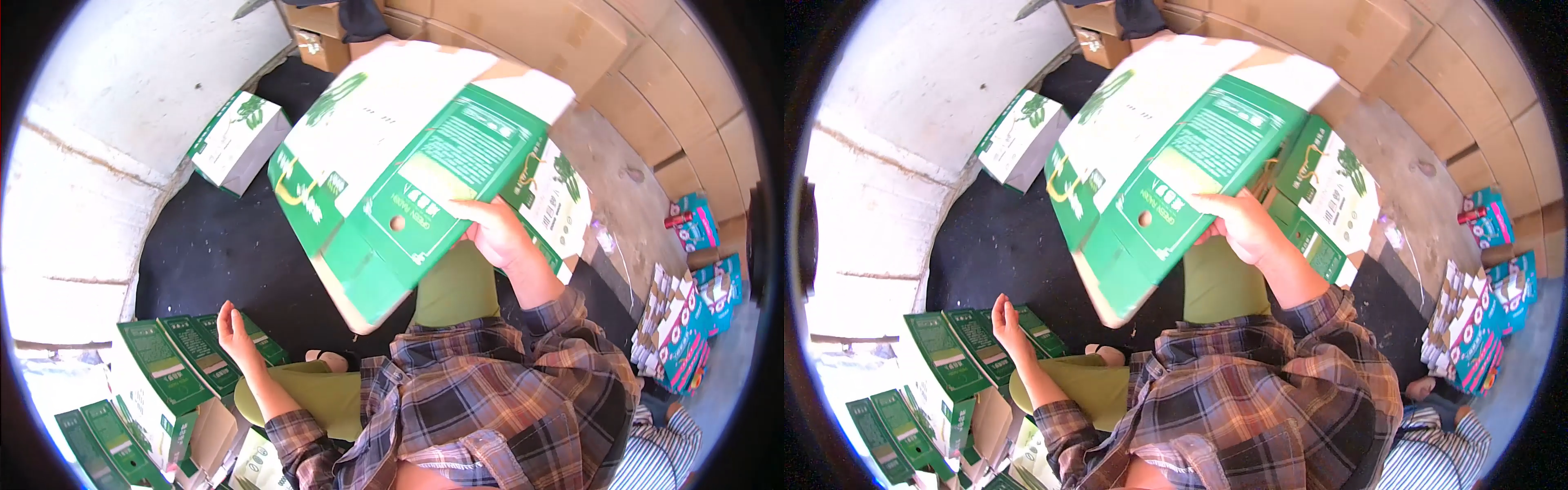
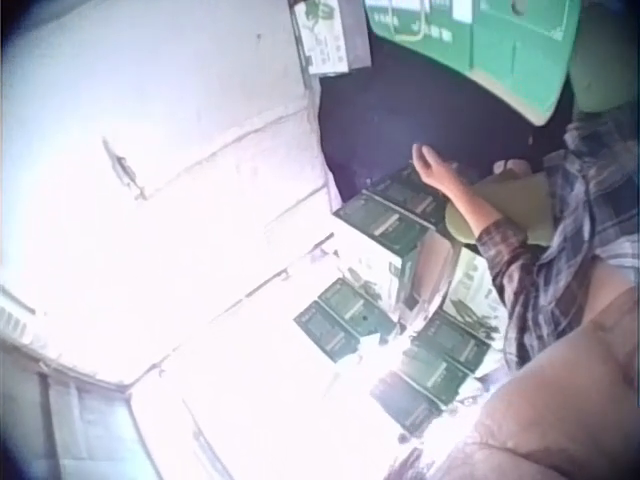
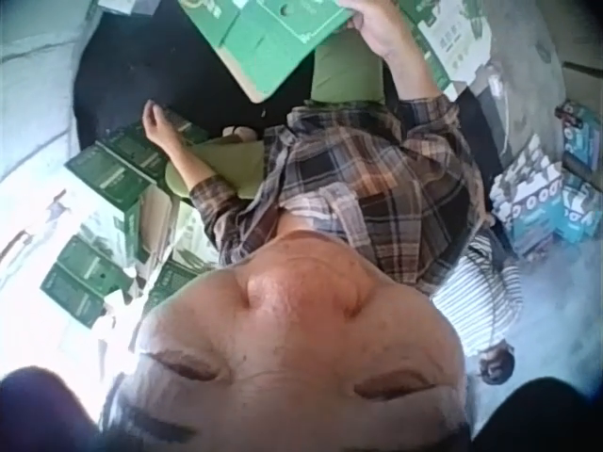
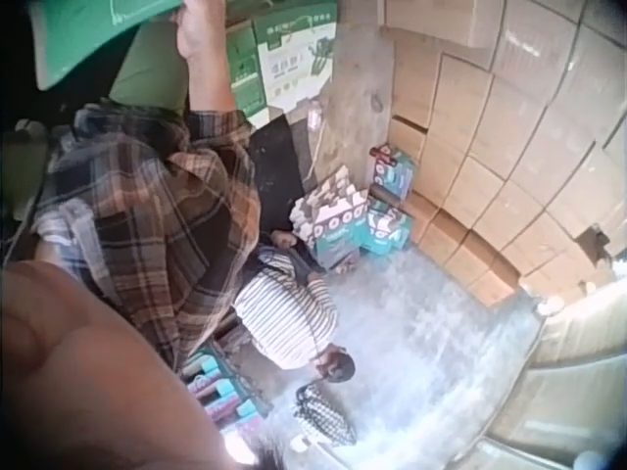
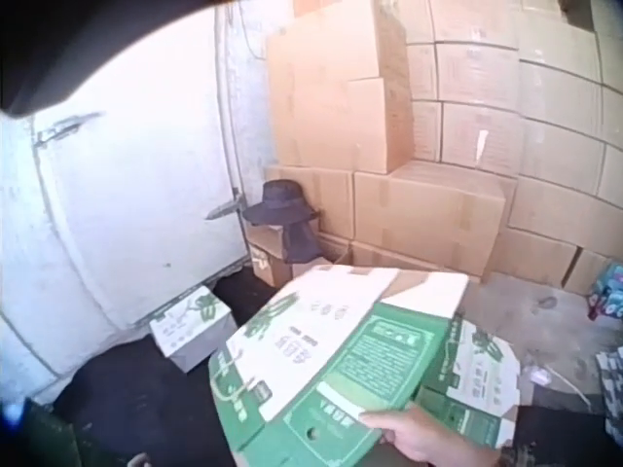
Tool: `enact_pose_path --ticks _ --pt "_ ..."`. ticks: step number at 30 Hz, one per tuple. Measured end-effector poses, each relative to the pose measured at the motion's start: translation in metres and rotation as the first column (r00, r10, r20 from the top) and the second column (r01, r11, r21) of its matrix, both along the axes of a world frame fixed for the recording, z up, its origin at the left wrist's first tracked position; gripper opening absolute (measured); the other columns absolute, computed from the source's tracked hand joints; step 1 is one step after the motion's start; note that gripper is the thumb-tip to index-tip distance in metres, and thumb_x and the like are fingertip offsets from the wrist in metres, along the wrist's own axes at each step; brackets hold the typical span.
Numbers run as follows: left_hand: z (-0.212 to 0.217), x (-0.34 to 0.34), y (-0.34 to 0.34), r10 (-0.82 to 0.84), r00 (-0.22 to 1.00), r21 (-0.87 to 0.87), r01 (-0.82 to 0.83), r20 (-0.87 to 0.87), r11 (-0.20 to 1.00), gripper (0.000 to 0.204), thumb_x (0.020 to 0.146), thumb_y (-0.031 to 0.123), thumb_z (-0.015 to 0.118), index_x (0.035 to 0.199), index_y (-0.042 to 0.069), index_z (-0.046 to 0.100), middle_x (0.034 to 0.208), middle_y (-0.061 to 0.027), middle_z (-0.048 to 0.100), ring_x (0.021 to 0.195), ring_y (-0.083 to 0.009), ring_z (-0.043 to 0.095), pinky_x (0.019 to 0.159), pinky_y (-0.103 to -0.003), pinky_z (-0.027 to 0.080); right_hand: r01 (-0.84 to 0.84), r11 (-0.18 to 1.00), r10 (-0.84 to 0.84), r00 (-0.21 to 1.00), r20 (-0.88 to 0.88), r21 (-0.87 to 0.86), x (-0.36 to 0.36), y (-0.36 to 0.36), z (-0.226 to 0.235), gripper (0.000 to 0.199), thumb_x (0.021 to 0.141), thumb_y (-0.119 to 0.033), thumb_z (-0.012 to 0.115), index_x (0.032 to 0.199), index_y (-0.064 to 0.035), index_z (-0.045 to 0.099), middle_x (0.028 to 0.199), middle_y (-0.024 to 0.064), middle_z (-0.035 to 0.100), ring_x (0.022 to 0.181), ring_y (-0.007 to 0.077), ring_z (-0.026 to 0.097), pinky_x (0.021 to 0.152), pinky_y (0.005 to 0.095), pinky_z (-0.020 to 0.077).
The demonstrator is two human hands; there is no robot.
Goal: The person takes flat cardboard blanks from a pile, folds them into boxes by hand, and stacks the assembled boxes onto a stack.
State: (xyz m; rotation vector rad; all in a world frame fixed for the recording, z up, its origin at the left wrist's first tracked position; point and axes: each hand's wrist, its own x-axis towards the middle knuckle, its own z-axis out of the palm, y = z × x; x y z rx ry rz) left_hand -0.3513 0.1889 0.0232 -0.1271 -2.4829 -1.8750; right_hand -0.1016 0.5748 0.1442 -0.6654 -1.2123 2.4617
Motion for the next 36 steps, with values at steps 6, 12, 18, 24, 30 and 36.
enact_pose_path --ticks 6,12,18,24,30,36 --pt "0.016 -0.027 -0.012 0.124 0.992 0.107 -0.125 0.018 0.986 0.034 0.092 0.012 0.055 0.124 -0.001 0.053 0.12 -0.0104 0.056 0.11 -0.0167 0.052 0.097 -0.028 0.038 -0.191 0.913 0.23 0.971 -0.068 0.36 -0.06 0.003 -0.017 0.034 0.089 -0.014 0.056 0.119 0.0014 0.055 0.112 0.0085 0.062 0.101 0.0157 0.057 0.092 0.0307 0.0421" --pt "0.036 -0.049 -0.04 0.328 0.943 0.213 -0.333 0.059 0.918 0.052 0.094 0.023 0.054 0.137 0.001 0.036 0.128 -0.0118 0.051 0.119 -0.0174 0.046 0.099 -0.031 0.036 -0.377 0.847 0.43 0.901 -0.066 0.374 -0.1 0.006 -0.017 0.028 0.091 -0.012 0.055 0.116 0.0004 0.057 0.11 0.0067 0.062 0.097 0.0131 0.058 0.087 0.0282 0.0455" --pt "0.035 -0.053 -0.098 0.308 0.949 0.617 -0.206 -0.062 0.76 0.019 0.092 0.017 0.057 0.106 0.003 0.054 0.098 -0.0034 0.061 0.087 -0.0116 0.055 0.078 -0.026 0.044 -0.377 0.73 0.488 0.872 -0.049 0.57 -0.148 0.004 -0.01 0.03 0.09 -0.016 0.06 0.115 0.0001 0.057 0.104 0.0034 0.063 0.092 0.0099 0.057 0.082 0.0258 0.046" --pt "0.028 -0.049 -0.088 0.215 0.976 0.68 -0.135 -0.034 0.721 0.011 0.09 0.016 0.06 0.096 0.008 0.055 0.096 -0.0014 0.061 0.09 -0.0121 0.055 0.082 -0.028 0.042 -0.054 0.597 0.182 0.981 -0.07 0.8 -0.194 0.016 -0.047 0.035 0.084 -0.009 0.062 0.116 0.0014 0.053 0.096 0.009 0.061 0.089 0.0165 0.058 0.08 0.0293 0.0453" --pt "0.032 -0.03 -0.039 0.116 0.992 0.593 -0.064 -0.05 0.803 0.018 0.089 0.009 0.058 0.107 0.006 0.054 0.108 -0.003 0.06 0.1 -0.0133 0.052 0.09 -0.03 0.037 0.188 0.428 -0.081 0.982 -0.17 0.884 -0.211 0.025 -0.052 0.074 0.08 -0.031 0.07 0.134 0.004 0.035 0.12 0.0207 0.048 0.114 0.0307 0.046 0.098 0.0383 0.0354" --pt "0.027 -0.017 -0.016 0.053 0.998 0.61 -0.021 -0.035 0.792 0.021 0.088 0.008 0.059 0.109 0.005 0.053 0.111 -0.0027 0.059 0.104 -0.0136 0.051 0.094 -0.03 0.036 0.113 0.385 -0.299 0.954 0.008 0.916 -0.219 0.026 -0.061 0.119 0.064 -0.051 0.079 0.142 0.0074 0.01 0.135 0.0293 0.026 0.128 0.0375 0.027 0.106 0.0428 0.0256"
